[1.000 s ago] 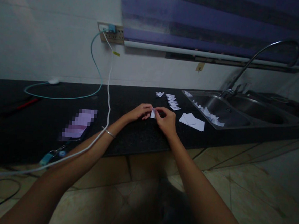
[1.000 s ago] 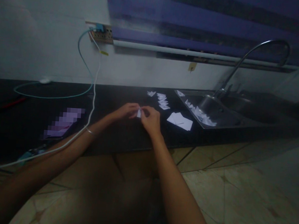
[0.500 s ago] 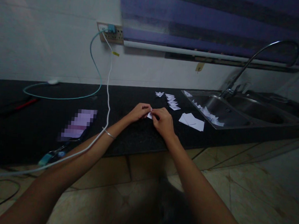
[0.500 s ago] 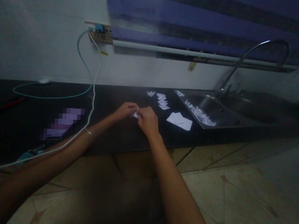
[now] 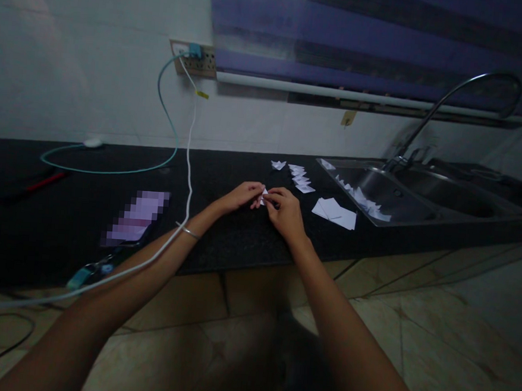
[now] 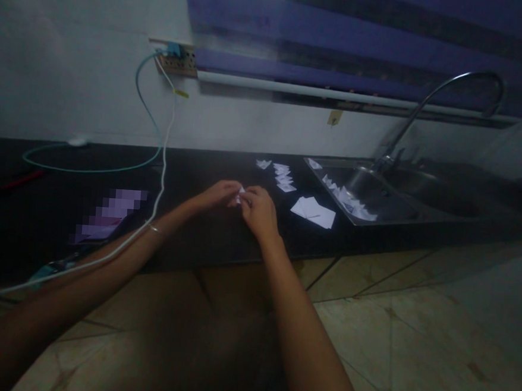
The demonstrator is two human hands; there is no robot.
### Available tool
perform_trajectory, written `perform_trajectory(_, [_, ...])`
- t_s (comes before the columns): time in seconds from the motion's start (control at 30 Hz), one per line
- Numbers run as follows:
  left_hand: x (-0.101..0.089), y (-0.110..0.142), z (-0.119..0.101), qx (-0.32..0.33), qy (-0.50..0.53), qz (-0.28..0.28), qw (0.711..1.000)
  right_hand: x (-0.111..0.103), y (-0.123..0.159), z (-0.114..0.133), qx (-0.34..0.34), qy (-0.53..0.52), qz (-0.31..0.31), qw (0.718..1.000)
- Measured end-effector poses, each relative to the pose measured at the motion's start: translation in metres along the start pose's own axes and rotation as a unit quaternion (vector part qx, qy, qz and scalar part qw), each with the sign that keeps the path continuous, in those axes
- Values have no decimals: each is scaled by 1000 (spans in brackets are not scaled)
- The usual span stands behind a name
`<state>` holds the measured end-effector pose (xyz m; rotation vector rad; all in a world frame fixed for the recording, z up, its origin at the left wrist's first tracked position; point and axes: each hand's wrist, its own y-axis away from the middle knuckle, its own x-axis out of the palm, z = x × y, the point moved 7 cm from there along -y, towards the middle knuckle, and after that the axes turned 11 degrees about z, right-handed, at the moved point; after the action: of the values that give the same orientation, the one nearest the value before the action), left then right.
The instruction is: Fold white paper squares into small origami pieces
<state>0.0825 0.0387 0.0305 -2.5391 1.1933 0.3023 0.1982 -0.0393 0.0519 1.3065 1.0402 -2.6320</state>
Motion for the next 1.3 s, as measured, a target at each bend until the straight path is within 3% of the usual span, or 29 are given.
perform_trajectory(0.2, [0, 1, 1, -12, -60, -9, 998, 1, 0, -1, 2, -18, -3, 1000])
perform_trajectory(0.37, [0, 3, -3, 6, -92, -36, 995, -2, -2, -6, 11, -110, -19, 994])
perform_trajectory(0.53, [-1, 4, -5, 18, -119, -49, 992, 2, -4, -35, 106, -281, -58, 952])
perform_trajectory(0.63, [-1, 4, -5, 19, -127, -53, 990, 12, -6, -41, 127, -353, -18, 927])
perform_trajectory(0.77, [1, 5, -8, 22, -139, -58, 988, 17, -6, -42, 155, -376, 23, 913])
perform_trajectory(1.13, [4, 6, -10, 25, -180, -56, 982, 17, -1, -53, 186, -386, -6, 904])
perform_trajectory(1.3, [11, 5, -6, 5, -170, 3, 985, 14, 0, -56, 183, -392, -16, 902])
